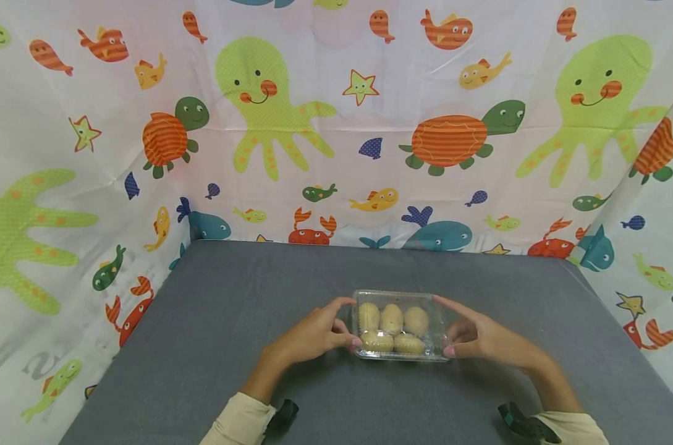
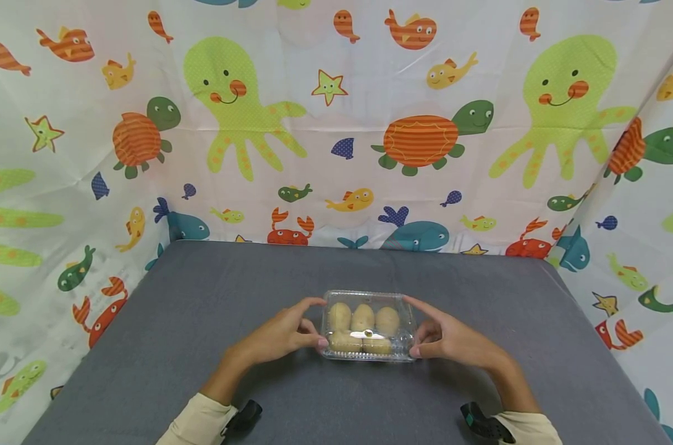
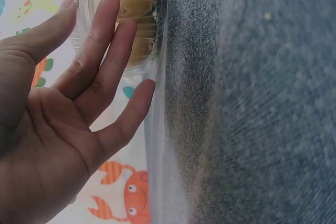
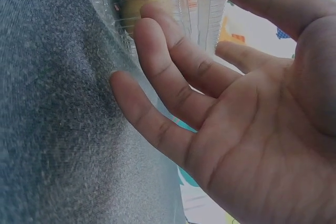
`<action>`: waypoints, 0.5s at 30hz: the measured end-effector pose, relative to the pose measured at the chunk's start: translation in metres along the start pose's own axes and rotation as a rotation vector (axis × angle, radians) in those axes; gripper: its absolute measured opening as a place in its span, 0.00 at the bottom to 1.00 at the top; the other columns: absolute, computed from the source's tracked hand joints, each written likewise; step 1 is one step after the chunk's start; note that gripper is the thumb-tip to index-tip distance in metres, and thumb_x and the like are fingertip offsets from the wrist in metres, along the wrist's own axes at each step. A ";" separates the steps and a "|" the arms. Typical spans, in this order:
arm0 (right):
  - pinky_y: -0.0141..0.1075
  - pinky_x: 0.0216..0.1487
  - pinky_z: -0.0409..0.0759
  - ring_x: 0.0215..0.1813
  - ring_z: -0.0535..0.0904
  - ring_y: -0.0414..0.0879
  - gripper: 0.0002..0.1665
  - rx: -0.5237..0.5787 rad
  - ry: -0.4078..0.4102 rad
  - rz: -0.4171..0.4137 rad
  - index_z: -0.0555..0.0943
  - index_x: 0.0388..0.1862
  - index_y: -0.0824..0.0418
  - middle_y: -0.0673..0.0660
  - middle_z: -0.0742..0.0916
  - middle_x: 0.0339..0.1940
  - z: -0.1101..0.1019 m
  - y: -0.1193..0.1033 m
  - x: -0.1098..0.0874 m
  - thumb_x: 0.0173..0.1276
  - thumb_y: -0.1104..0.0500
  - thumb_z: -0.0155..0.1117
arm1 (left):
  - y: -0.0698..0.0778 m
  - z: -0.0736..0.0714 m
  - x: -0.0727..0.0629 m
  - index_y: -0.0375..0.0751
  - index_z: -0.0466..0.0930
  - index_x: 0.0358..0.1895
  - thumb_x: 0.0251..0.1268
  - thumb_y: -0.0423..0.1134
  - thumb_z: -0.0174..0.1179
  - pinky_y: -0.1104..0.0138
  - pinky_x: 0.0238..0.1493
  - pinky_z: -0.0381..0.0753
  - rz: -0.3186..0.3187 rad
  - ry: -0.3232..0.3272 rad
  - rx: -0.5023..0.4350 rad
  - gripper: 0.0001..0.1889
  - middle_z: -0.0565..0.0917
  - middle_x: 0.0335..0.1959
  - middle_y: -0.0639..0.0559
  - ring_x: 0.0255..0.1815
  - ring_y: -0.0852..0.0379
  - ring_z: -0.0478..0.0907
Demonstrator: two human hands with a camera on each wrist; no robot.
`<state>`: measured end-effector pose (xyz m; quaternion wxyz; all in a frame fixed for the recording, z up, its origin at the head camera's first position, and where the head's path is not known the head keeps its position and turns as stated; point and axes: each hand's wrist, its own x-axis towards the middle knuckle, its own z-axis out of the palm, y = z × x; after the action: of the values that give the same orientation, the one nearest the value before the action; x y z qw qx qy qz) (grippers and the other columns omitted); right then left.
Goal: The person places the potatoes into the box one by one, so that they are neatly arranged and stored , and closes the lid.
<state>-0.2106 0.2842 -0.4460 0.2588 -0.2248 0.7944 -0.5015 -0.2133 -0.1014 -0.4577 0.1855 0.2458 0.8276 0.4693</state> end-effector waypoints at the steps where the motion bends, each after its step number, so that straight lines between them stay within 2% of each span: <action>1: 0.40 0.46 0.85 0.43 0.87 0.59 0.56 0.001 0.001 -0.002 0.46 0.90 0.53 0.62 0.89 0.41 0.000 0.000 0.000 0.75 0.62 0.68 | 0.000 0.000 0.000 0.41 0.58 0.82 0.72 0.50 0.70 0.58 0.51 0.74 -0.005 0.000 -0.003 0.43 0.91 0.35 0.65 0.43 0.63 0.87; 7: 0.42 0.46 0.85 0.41 0.86 0.58 0.56 0.025 -0.007 -0.014 0.45 0.90 0.55 0.61 0.88 0.38 0.000 0.001 0.001 0.75 0.63 0.68 | 0.001 0.001 -0.001 0.42 0.58 0.82 0.71 0.50 0.72 0.58 0.51 0.74 -0.011 0.008 -0.009 0.44 0.91 0.34 0.64 0.42 0.61 0.86; 15: 0.42 0.45 0.85 0.40 0.86 0.52 0.57 0.035 -0.003 -0.006 0.44 0.90 0.54 0.61 0.88 0.37 0.000 0.002 0.002 0.74 0.64 0.69 | 0.000 0.003 0.000 0.41 0.58 0.82 0.69 0.47 0.73 0.60 0.49 0.75 -0.009 0.011 -0.021 0.44 0.91 0.33 0.63 0.39 0.62 0.85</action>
<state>-0.2122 0.2836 -0.4488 0.2623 -0.2235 0.7842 -0.5160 -0.2119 -0.0991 -0.4590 0.1858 0.2377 0.8246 0.4785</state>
